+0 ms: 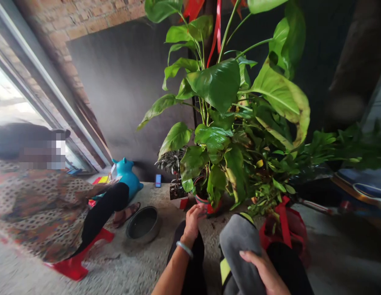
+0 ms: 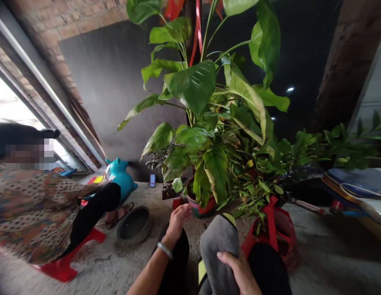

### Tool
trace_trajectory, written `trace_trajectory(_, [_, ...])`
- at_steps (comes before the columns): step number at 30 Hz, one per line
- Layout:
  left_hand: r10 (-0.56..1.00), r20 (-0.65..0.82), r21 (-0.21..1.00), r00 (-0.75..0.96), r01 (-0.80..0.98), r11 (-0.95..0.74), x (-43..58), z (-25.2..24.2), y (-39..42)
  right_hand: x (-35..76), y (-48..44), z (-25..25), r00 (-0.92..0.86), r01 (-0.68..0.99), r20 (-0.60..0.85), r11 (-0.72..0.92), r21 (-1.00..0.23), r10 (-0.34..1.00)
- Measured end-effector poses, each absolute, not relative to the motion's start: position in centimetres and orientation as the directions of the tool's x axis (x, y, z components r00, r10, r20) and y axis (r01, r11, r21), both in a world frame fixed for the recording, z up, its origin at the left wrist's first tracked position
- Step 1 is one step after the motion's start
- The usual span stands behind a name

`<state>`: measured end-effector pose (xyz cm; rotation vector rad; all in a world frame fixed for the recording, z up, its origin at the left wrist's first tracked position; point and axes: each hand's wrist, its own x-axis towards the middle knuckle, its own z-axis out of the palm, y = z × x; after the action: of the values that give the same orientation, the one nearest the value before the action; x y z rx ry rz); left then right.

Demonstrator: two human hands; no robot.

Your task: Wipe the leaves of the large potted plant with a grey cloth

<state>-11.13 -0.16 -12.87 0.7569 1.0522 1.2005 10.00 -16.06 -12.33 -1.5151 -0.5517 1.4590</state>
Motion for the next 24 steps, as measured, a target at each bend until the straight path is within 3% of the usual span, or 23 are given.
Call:
trace_trajectory(5, [0.935, -0.143, 0.922, 0.324, -0.299, 0.244, -8.9, -10.6, -4.3, 10.2, -16.6, -10.4, 0.085, -0.431, -0.523, -0.442, -0.787, 0.848])
trace_trajectory(9, [0.846, -0.140, 0.877, 0.514, -0.332, 0.347, -7.7, -9.6, -6.0, 9.7, -17.0, -8.9, 0.106, -0.347, -0.476, -0.416, -0.840, 0.873])
trace_trajectory(13, [0.796, -0.194, 0.852, 0.573, -0.305, 0.427, -7.8, -10.5, -6.8, 9.6, -16.6, -7.5, 0.080, -0.139, -0.414, -0.401, -0.905, 0.907])
trace_trajectory(17, [0.797, -0.329, 0.821, 0.507, -0.263, 0.506, -8.1, -11.7, -6.7, 9.0, -15.4, -7.3, 0.096, -0.084, -0.445, -0.439, -0.895, 0.890])
trace_trajectory(21, [0.810, -0.295, 0.831, 0.506, -0.283, 0.479, -8.7, -13.3, -5.9, 8.0, -15.8, -8.0, 0.102, -0.037, -0.473, -0.472, -0.881, 0.875])
trace_trajectory(24, [0.805, -0.294, 0.851, 0.515, -0.243, 0.466, -9.0, -14.7, -5.4, 7.9, -16.8, -8.5, 0.071, 0.003, -0.408, -0.409, -0.913, 0.910])
